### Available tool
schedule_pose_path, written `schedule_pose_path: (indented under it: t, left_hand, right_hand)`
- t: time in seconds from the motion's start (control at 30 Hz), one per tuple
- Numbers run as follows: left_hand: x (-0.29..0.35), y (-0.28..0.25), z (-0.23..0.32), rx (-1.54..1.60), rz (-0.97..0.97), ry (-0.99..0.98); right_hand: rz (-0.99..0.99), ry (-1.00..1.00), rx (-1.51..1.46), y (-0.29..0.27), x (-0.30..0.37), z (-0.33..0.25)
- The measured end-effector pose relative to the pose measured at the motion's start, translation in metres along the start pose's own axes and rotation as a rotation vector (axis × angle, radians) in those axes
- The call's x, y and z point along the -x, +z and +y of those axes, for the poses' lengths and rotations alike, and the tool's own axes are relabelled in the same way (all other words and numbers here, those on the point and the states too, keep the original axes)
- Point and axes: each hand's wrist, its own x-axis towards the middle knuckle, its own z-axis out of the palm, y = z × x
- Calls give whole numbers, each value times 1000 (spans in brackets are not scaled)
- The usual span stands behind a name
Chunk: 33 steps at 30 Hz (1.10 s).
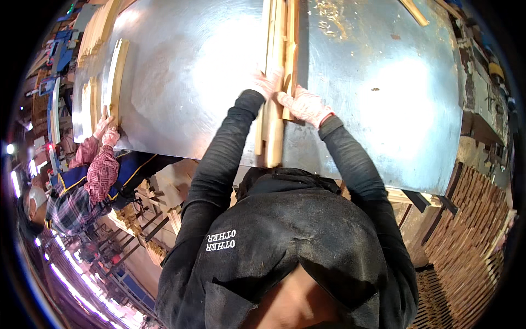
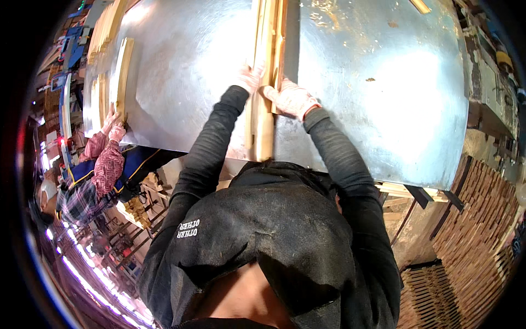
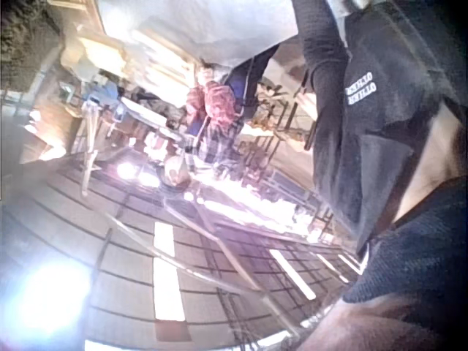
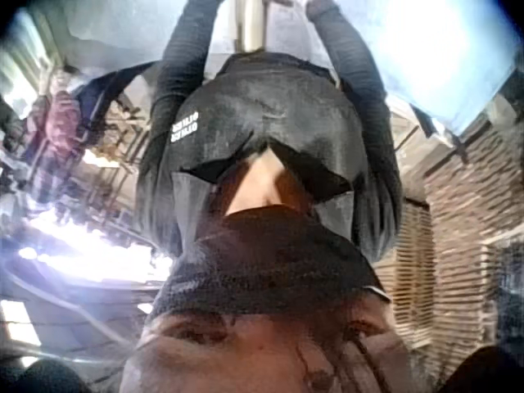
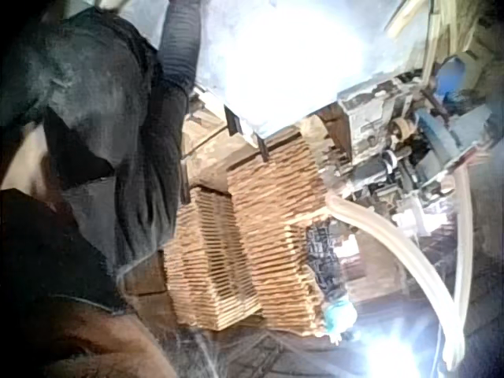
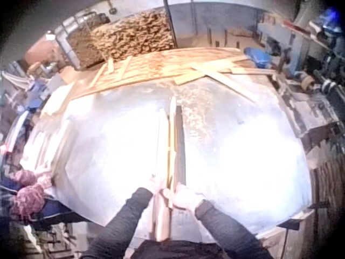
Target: The person sorts and stacks thin wooden planks on a large metal table. They pick up planks from a pile, align them, and place them into a neat stack, repeating this process continuously.
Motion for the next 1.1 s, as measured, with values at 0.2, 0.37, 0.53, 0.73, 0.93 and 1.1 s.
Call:
schedule_pose_path:
  t: [0.2,0.37,0.53,0.73,0.93,1.1]
  left_hand:
    - [61,9,40,-537,-84,-331]
    - [62,-47,-14,890,9,-191]
    - [53,-83,-41,1390,-369,-435]
    - [59,-111,-9,18,49,-413]
    - [72,-141,-3,-262,204,-358]
    - [95,-231,-13,-624,344,-533]
  right_hand:
    - [272,124,-608,29,-12,102]
    - [484,234,368,4,55,39]
    - [302,-245,-69,76,42,-2]
    - [-29,-123,104,126,-29,-48]
    - [297,-229,621,51,-39,-88]
    - [653,226,607,-14,-21,-22]
